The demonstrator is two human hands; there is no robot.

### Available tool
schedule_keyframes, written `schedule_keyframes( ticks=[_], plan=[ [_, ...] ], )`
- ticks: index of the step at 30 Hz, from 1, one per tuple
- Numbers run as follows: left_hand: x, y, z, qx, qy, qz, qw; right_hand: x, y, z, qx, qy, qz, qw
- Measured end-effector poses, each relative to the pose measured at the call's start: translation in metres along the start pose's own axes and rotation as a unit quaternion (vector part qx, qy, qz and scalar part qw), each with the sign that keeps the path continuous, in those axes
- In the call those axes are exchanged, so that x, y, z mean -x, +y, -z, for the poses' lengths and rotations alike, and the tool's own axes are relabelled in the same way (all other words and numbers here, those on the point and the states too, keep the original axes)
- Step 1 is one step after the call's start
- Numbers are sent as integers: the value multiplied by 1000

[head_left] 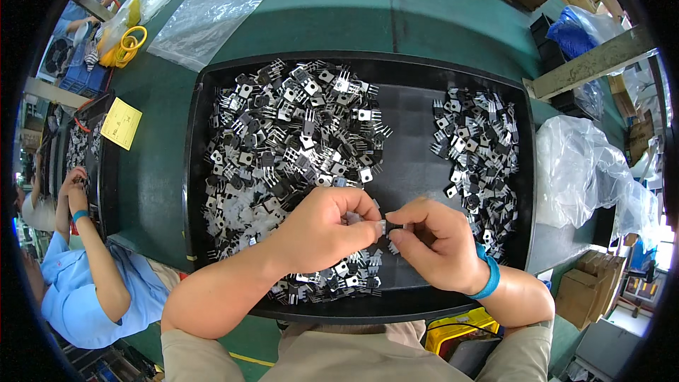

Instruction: The person picks small black electronic components and white plastic clips from a black tray. They insert the clips into the components by hand and place the assembled units into a separate pile on the right side of the tray. The process is repetitive and performed one unit at a time.

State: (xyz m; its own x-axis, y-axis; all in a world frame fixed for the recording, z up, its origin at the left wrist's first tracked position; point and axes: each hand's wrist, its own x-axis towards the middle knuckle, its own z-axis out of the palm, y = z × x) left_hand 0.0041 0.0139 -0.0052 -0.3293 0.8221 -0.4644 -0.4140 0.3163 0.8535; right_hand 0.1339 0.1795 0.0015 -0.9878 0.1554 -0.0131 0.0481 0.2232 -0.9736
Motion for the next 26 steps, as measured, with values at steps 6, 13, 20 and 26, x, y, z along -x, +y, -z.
schedule_keyframes(
  ticks=[6,13,20,26],
  plan=[
    [-1,6,2,137,18,27,990,4,6,0,-97,16,-67,993],
    [-5,7,3,138,50,-36,989,-7,7,12,-420,-42,-195,885],
    [-4,5,3,138,31,-37,989,-3,13,-3,150,-297,91,939],
    [-4,3,5,189,-2,-36,981,14,21,-19,377,-403,197,810]
  ],
)
